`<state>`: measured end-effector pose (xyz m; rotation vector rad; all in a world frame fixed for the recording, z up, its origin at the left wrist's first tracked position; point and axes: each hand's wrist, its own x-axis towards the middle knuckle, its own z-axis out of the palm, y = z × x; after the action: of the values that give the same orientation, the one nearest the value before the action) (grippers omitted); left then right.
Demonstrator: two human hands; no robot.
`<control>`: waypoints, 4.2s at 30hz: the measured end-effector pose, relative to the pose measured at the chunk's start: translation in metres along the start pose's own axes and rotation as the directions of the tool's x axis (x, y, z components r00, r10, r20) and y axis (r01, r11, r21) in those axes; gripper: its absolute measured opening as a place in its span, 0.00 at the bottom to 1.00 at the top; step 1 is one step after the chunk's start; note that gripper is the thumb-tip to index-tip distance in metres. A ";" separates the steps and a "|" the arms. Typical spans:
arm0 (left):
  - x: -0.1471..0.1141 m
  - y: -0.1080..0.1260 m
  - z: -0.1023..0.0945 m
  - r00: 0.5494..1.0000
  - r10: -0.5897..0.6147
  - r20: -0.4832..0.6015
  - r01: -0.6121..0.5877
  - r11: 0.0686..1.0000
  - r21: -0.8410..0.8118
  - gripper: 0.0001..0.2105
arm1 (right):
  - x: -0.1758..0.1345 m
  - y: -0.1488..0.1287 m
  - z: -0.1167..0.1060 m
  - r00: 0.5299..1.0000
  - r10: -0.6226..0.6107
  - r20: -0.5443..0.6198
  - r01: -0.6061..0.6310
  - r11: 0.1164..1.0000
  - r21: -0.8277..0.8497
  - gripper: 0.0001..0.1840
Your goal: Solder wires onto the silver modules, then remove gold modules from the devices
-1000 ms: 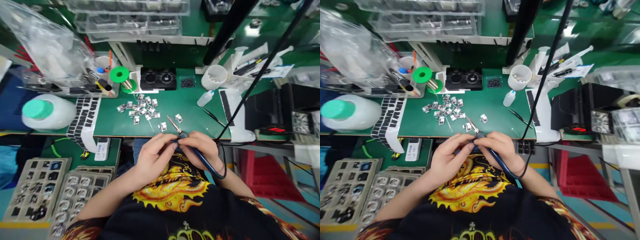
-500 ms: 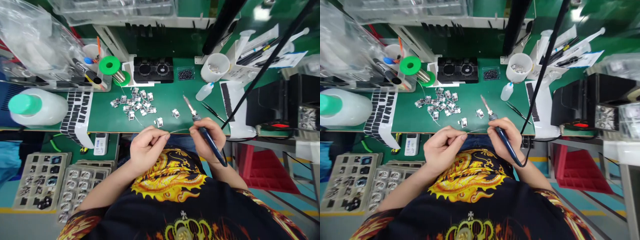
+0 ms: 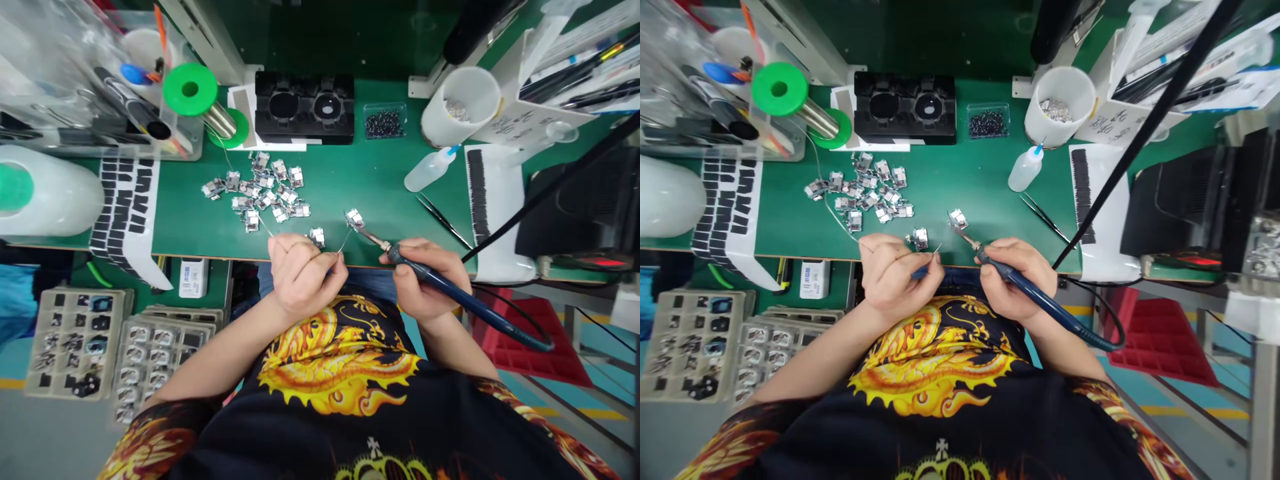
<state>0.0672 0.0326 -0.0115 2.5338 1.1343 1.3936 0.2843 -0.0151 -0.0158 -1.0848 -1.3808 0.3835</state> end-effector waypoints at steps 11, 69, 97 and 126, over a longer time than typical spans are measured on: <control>-0.002 -0.007 0.015 0.997 0.069 0.014 -0.070 0.996 0.048 0.11 | 0.000 0.012 -0.001 0.985 -0.146 0.093 0.151 0.987 -0.057 0.19; 0.002 -0.005 0.014 0.998 0.043 0.038 -0.046 0.996 0.073 0.10 | 0.006 0.009 0.000 0.975 -0.122 0.187 0.161 0.965 -0.206 0.15; 0.042 -0.003 -0.020 0.931 -0.075 0.358 -0.005 0.976 0.219 0.08 | -0.001 0.009 0.004 0.999 -0.016 0.040 0.021 0.991 -0.135 0.15; 0.040 0.007 -0.054 0.894 -0.082 0.440 -0.005 0.981 0.193 0.07 | -0.003 0.007 0.007 0.995 0.069 -0.078 -0.081 0.981 -0.174 0.12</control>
<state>0.0436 0.0359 0.0520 2.7311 1.2565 0.6540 0.2799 -0.0116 -0.0240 -1.2877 -1.3314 0.2771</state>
